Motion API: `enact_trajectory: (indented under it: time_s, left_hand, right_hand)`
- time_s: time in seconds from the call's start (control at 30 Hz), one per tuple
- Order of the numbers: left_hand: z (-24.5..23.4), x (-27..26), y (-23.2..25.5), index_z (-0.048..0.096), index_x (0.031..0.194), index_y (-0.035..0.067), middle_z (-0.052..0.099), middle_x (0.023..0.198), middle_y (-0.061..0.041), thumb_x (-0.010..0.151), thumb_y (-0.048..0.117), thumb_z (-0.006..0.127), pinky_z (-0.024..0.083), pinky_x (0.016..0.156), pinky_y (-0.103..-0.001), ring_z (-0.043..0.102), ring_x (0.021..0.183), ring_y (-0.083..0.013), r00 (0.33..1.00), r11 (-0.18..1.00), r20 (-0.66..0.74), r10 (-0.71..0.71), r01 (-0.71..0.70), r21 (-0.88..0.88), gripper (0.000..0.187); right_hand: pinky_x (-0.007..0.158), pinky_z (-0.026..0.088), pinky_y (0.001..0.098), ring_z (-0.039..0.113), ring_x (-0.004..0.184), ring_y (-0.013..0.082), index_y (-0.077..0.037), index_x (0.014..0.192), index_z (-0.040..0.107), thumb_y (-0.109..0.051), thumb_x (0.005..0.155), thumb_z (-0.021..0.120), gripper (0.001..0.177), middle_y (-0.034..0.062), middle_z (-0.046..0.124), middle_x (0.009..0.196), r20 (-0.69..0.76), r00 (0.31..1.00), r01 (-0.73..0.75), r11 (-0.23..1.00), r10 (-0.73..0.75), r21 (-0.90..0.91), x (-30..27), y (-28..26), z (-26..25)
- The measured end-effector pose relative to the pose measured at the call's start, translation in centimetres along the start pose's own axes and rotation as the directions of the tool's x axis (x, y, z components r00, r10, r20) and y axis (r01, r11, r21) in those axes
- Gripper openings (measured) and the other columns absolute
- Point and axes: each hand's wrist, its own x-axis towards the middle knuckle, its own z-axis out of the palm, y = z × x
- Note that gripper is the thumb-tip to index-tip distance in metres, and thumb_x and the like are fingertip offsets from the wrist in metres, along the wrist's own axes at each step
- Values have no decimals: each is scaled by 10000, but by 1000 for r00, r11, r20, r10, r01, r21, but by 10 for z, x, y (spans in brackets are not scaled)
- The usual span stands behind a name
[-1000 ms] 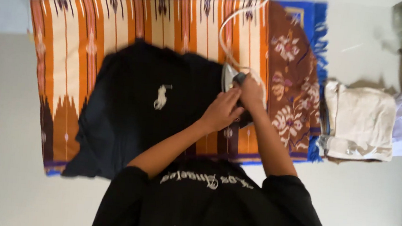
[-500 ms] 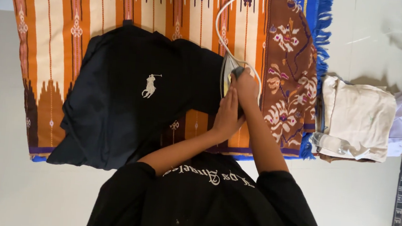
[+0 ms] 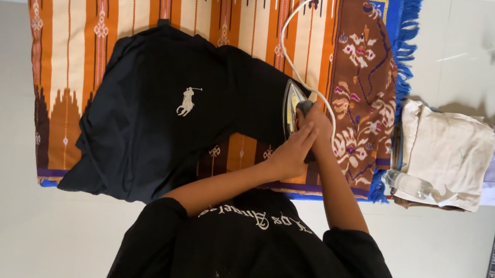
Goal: The person irons and folds a black polo shirt on a rug on the floor.
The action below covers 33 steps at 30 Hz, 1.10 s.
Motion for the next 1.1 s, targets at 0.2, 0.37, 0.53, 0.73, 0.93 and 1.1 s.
enact_trajectory:
  time_s: [0.2,0.37,0.53,0.73,0.93,1.1]
  left_hand:
    - [-13,29,-7,205,1574,-42,197,1648,-316,714,30,691,247,1240,-474,221,1531,-458,997,995,73,-30,23,97,991]
    - [-27,59,-24,218,1591,-28,213,1658,-295,689,-59,608,257,1243,-463,242,1529,-448,997,996,51,-64,61,68,984]
    - [-24,55,-36,348,1561,-37,323,1640,-283,732,-96,529,305,1255,-413,349,1528,-426,1000,998,-13,29,-29,-55,851]
    - [-54,1,5,310,1529,-24,249,1631,-272,785,38,660,326,1187,-402,345,1455,-415,983,986,147,-111,127,-109,824]
    - [-63,-5,-33,277,1592,-5,213,1684,-248,742,-87,504,274,1243,-423,267,1546,-416,987,996,151,-57,66,-58,883]
    - [-97,25,-47,264,1601,13,201,1685,-238,722,-112,480,260,1236,-419,270,1527,-416,987,990,114,-115,123,-64,914]
  right_hand:
    - [765,544,568,700,875,495,7,1347,444,-493,932,672,687,298,718,930,-48,998,-35,998,37,56,22,-13,-15]
    - [818,551,547,706,921,474,-17,1316,479,-526,902,713,697,279,726,968,-91,995,-34,999,31,-29,65,-13,-21]
    - [787,542,561,693,912,493,-45,1400,435,-490,882,701,732,300,708,977,-86,995,54,998,-52,21,41,-20,-34]
    - [770,545,568,699,886,491,2,1195,482,-514,933,685,613,301,712,929,8,999,47,999,-47,-9,5,-8,11]
    - [725,538,570,705,830,483,-2,1145,464,-512,942,658,582,279,722,877,62,998,30,999,-27,-39,10,-59,-2]
    - [729,539,566,702,853,485,-4,1131,462,-494,924,684,577,276,718,902,0,998,59,998,-59,-1,57,-85,1]
